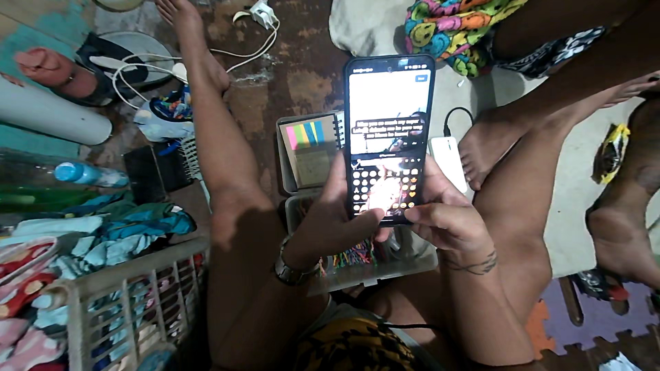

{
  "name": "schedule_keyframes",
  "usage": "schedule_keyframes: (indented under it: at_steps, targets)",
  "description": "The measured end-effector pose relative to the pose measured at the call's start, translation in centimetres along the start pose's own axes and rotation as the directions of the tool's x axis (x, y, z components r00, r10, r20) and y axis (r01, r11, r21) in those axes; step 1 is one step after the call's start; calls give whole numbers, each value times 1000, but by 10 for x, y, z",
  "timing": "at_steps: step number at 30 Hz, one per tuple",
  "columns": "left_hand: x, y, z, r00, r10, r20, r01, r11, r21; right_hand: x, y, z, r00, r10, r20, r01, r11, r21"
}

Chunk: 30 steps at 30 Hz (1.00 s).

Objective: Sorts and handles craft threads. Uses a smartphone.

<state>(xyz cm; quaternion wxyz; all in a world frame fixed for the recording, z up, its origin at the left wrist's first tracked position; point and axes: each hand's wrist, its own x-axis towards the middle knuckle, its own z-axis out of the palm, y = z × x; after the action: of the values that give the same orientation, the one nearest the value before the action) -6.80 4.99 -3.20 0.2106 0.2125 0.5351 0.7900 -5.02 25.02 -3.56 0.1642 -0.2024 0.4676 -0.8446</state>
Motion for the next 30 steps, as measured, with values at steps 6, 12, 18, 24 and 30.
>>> schedule_keyframes:
  at_steps: [6, 12, 18, 24, 30]
  targets:
    - [2, -5, 3, 997, 67, -37, -65, 997, 39, 0, 1, 0, 1000, -15, -4, 15, 999, -29]
    - [3, -6, 4, 994, 77, -82, -66, 990, 123, 0, 2, 0, 1000, -22, -7, 22, 999, -43]
    - [-11, 1, -9, 999, -39, -12, 39, 999, 16, 0, 1, -3, 1000, -4, 20, 4, 1000, 26]
    - [-13, 7, -13, 997, -78, -7, 78, 997, -5, -1, 0, -5, 1000, 4, 23, -6, 998, 54]
    - [-4, -9, -21, 985, 7, 171, 8, 996, -85, -1, -1, -6, 999, 5, 38, -8, 997, 73]
